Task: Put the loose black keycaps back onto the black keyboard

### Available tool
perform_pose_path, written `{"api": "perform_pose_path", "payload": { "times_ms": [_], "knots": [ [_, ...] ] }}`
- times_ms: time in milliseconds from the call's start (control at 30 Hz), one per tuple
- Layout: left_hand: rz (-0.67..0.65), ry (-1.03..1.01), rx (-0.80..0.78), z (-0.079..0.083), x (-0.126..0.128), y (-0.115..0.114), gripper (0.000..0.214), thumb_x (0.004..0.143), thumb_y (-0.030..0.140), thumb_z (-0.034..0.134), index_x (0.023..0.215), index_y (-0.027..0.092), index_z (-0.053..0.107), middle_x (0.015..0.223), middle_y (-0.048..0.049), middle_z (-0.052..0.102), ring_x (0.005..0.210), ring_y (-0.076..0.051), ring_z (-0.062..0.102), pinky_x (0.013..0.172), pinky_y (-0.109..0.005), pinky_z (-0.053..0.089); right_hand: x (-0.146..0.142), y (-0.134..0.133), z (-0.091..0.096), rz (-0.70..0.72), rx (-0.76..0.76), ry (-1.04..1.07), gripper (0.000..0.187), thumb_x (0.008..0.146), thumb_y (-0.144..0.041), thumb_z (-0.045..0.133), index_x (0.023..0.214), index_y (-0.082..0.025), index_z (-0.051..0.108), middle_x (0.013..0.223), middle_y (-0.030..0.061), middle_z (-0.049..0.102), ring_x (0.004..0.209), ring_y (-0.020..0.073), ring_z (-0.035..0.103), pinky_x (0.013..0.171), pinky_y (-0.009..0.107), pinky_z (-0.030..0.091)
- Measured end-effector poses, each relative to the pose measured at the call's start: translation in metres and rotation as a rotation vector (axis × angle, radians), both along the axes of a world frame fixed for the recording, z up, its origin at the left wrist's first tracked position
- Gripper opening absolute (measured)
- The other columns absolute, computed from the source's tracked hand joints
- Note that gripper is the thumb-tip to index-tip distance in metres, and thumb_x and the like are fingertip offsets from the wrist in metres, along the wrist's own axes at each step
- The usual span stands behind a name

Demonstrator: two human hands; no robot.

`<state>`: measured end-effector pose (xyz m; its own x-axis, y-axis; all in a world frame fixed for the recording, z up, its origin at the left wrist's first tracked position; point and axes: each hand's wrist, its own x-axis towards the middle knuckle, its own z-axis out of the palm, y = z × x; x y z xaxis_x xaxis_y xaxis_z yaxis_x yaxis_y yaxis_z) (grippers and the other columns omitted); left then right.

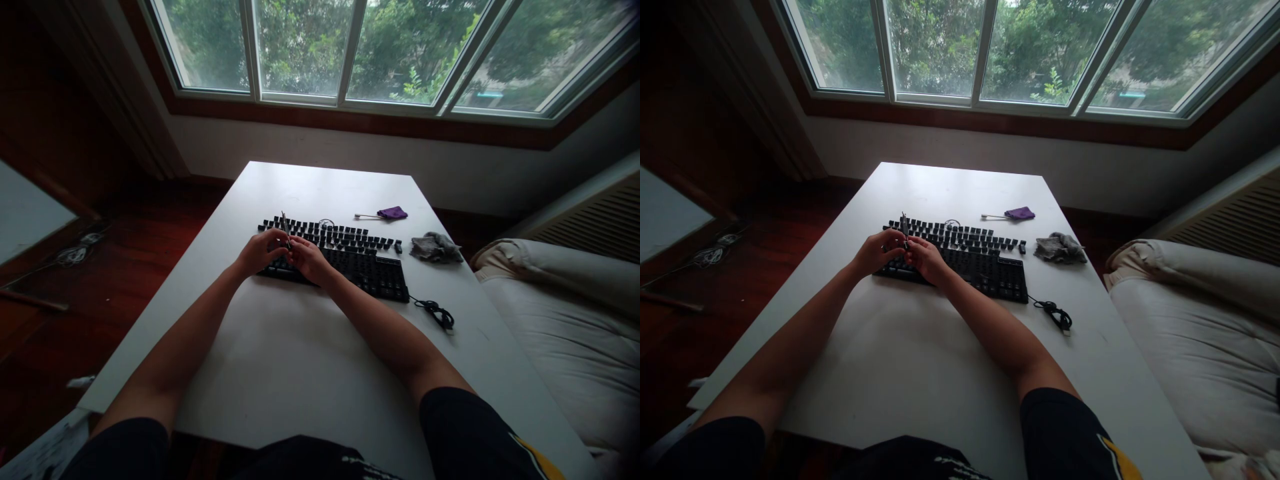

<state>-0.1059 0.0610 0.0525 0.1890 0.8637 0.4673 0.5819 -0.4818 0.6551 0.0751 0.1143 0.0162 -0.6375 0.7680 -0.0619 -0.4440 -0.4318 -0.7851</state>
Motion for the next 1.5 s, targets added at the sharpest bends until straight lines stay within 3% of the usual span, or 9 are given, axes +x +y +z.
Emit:
{"api": "perform_pose_path", "payload": {
  "times_ms": [300,667,1033,1133,1267,1433,1500],
  "knots": [
    [0.008,0.109,0.055,0.005,0.005,-0.005,0.024,0.088,0.036,0.071,0.107,0.021,0.065,0.096,-0.0016,0.071,0.077,-0.014,0.064,0.075,-0.028,0.049,0.006,0.013,-0.002,-0.025,0.129,-0.128,0.036,0.070,-0.042,0.087,0.083,-0.018,0.063,0.073,-0.0035,0.062,0.060,0.0077,0.055,0.054,0.020,0.046],
    [0.028,0.059,0.078,-0.006,-0.001,0.001,0.026,0.088,0.040,0.071,0.103,0.020,0.068,0.089,-0.0017,0.072,0.075,-0.015,0.064,0.074,-0.028,0.050,0.006,0.012,-0.002,-0.001,0.216,-0.082,0.040,0.074,-0.049,0.084,0.084,-0.020,0.059,0.064,-0.0059,0.055,0.056,0.0074,0.049,0.051,0.019,0.037],
    [-0.012,0.093,0.094,0.002,-0.001,0.000,0.022,0.090,0.036,0.067,0.107,0.021,0.071,0.093,-0.0041,0.072,0.079,-0.016,0.066,0.075,-0.029,0.051,0.011,0.014,0.001,0.071,0.210,-0.044,0.038,0.076,-0.048,0.081,0.088,-0.021,0.057,0.068,-0.0060,0.053,0.056,0.0070,0.045,0.051,0.020,0.034],
    [0.018,0.064,0.077,0.004,-0.001,-0.002,0.021,0.089,0.033,0.068,0.106,0.020,0.071,0.091,-0.0035,0.073,0.078,-0.015,0.066,0.076,-0.028,0.052,0.014,0.022,0.001,0.009,0.334,-0.160,0.034,0.078,-0.048,0.076,0.087,-0.021,0.057,0.067,-0.0057,0.055,0.055,0.0079,0.045,0.050,0.021,0.032],
    [0.050,-0.038,-0.005,0.006,-0.007,-0.003,0.023,0.086,0.027,0.067,0.108,0.019,0.069,0.094,-0.0045,0.074,0.080,-0.015,0.069,0.075,-0.028,0.054,0.025,0.041,0.002,-0.046,0.649,-0.480,0.023,0.080,-0.042,0.070,0.083,-0.020,0.062,0.062,-0.0054,0.056,0.055,0.0099,0.046,0.053,0.023,0.034],
    [0.006,-0.160,-0.118,0.002,-0.017,0.001,0.028,0.083,0.026,0.068,0.110,0.017,0.067,0.091,-0.0050,0.073,0.073,-0.014,0.065,0.071,-0.028,0.054,0.044,0.056,0.004,0.163,1.004,-0.831,0.012,0.081,-0.030,0.065,0.079,-0.020,0.072,0.068,-0.0020,0.063,0.063,0.0128,0.053,0.061,0.026,0.035],
    [-0.012,-0.169,-0.145,-0.002,-0.017,0.003,0.026,0.083,0.027,0.068,0.108,0.017,0.069,0.088,-0.0041,0.072,0.073,-0.014,0.064,0.072,-0.028,0.054,0.048,0.056,0.003,0.171,1.121,-0.917,0.010,0.082,-0.027,0.065,0.080,-0.021,0.073,0.070,-0.0014,0.064,0.065,0.0133,0.054,0.062,0.026,0.035]
  ]
}}
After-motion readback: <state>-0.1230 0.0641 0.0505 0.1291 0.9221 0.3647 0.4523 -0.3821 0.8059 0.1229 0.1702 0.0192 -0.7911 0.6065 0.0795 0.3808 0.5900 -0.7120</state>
